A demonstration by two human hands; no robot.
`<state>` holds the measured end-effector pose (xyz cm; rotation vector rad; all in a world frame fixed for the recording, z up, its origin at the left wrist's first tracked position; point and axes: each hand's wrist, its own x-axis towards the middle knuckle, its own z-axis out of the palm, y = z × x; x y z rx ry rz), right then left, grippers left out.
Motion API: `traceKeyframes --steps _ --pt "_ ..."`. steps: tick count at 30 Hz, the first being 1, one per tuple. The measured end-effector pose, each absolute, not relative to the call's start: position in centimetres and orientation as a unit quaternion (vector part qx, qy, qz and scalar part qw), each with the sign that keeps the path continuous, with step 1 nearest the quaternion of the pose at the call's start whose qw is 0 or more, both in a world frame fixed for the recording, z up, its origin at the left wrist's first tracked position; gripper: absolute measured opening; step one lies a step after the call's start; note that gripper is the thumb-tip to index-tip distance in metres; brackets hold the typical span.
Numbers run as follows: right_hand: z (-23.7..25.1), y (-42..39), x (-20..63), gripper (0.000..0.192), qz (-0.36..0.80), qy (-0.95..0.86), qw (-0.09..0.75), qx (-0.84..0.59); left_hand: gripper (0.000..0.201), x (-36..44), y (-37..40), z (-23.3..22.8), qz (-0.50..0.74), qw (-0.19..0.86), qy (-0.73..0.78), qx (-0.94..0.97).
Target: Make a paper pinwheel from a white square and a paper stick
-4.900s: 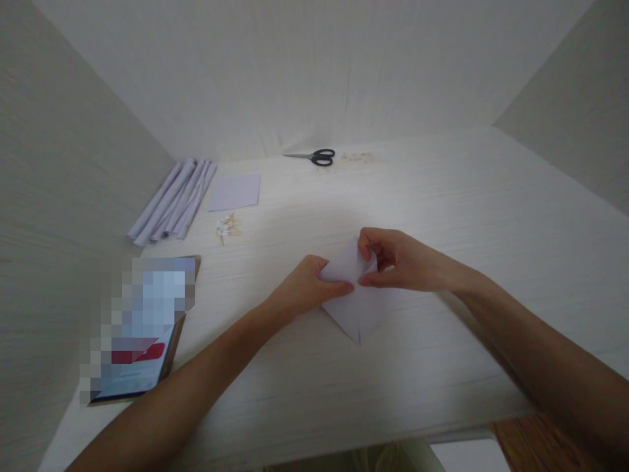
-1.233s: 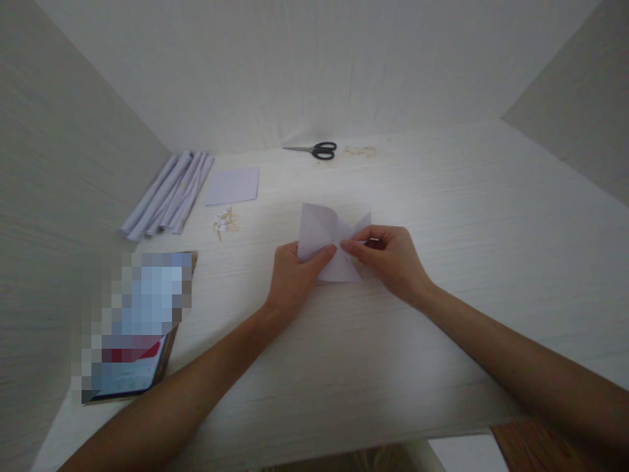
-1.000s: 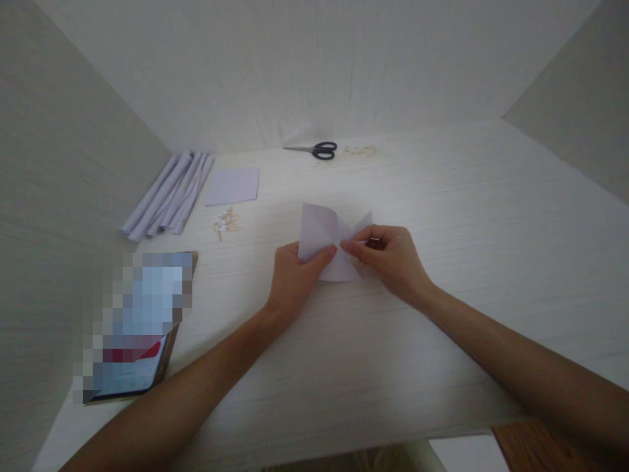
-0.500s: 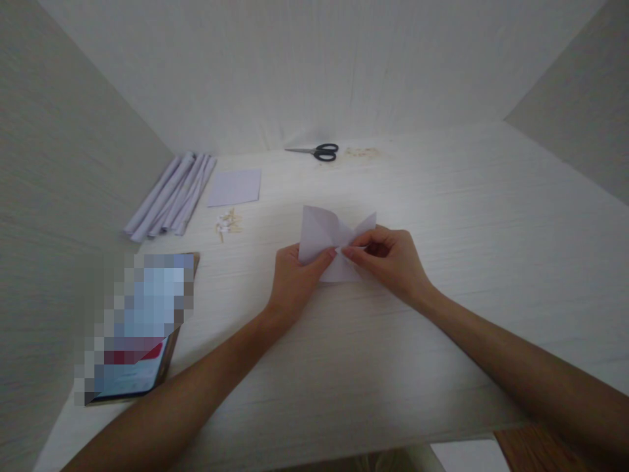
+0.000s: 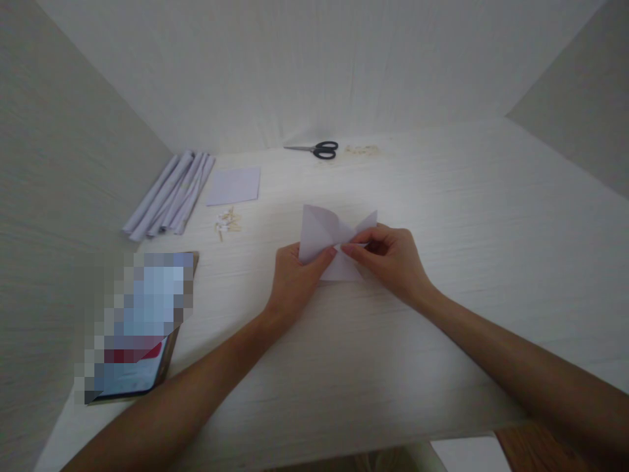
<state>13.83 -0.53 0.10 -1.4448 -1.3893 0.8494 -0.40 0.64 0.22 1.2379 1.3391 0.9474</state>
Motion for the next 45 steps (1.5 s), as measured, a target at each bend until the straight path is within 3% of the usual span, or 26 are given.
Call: traceKeyframes --steps 45 --pt "0.22 -0.58 13.64 0.02 0.325 -0.561 0.461 -0.606 0.028 -0.3 0.59 0.26 0.386 0.517 0.565 0.515"
